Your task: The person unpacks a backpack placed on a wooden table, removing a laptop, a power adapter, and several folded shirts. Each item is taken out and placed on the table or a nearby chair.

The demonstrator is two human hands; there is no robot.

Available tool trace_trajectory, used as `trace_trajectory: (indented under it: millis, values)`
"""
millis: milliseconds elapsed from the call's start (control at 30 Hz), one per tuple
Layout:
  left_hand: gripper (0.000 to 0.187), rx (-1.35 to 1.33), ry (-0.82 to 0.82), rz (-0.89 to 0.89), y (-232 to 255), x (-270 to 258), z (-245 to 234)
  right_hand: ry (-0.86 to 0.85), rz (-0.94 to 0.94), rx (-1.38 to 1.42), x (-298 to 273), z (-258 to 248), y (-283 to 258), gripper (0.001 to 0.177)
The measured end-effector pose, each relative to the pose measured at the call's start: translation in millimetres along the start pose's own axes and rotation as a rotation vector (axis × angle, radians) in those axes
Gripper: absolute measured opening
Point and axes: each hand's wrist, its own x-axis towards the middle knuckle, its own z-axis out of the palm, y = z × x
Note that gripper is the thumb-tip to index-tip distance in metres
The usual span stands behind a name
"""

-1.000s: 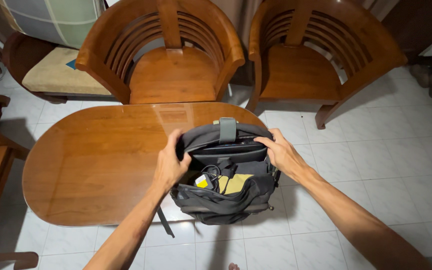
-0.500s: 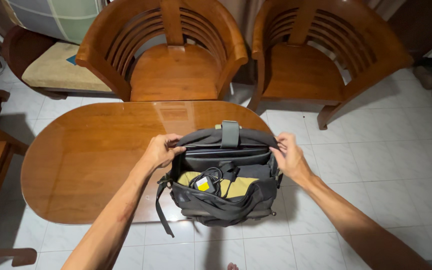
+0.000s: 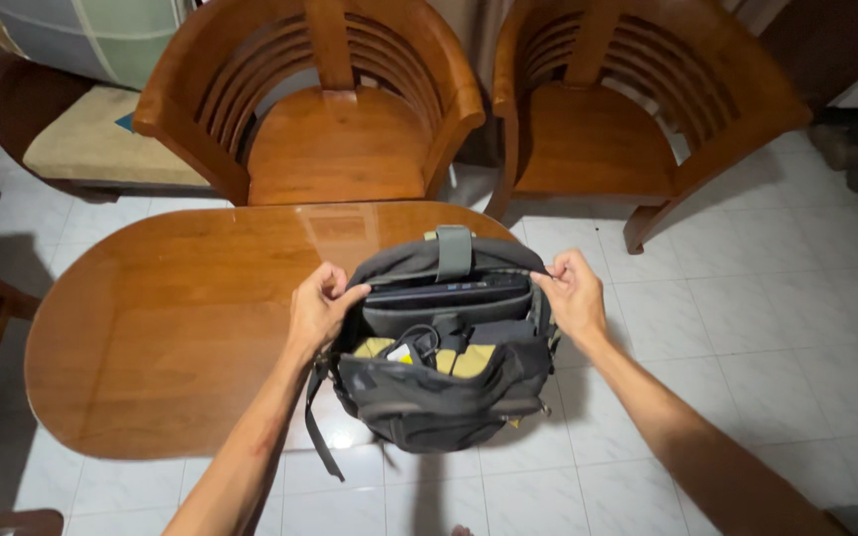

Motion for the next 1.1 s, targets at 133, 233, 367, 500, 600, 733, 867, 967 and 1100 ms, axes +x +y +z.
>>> trace_trajectory:
  millis: [133,233,367,500,600,733,867,967,1100]
  values:
    - [0.036,-0.033,-0.028,-0.096,11,-5,-1,-0.006,-0.234,-0.098,-14,12,-31,0.021]
    - [0.018,-0.011,0.05,0.012,22,-19,8,-0.029,-0.369,-0.363,-14,14,-62,0.029]
    - [0.021,0.164,0.147,0.29,43,-32,19,-0.131,-0.185,-0.567,2,16,-93,0.037]
    - [0.039,0.259,0.024,0.385,55,-35,6,-0.317,-0.153,-0.75,11,17,-110,0.037]
    - [0.043,0.456,-0.077,0.396,65,-31,-2,-0.436,-0.1,-0.814,13,17,-124,0.031]
    - [0.051,0.571,-0.227,0.281,83,-31,-5,-0.449,-0.106,-0.929,10,28,-133,0.037]
    - [0.043,0.668,-0.344,0.18,99,-20,0,-0.366,-0.108,-1.029,8,43,-132,0.038]
    - [0.041,0.789,-0.411,0.14,100,-8,6,-0.342,-0.162,-1.067,8,47,-130,0.038]
    - [0.033,0.79,-0.423,0.209,86,-4,12,-0.374,-0.183,-1.059,8,43,-125,0.036]
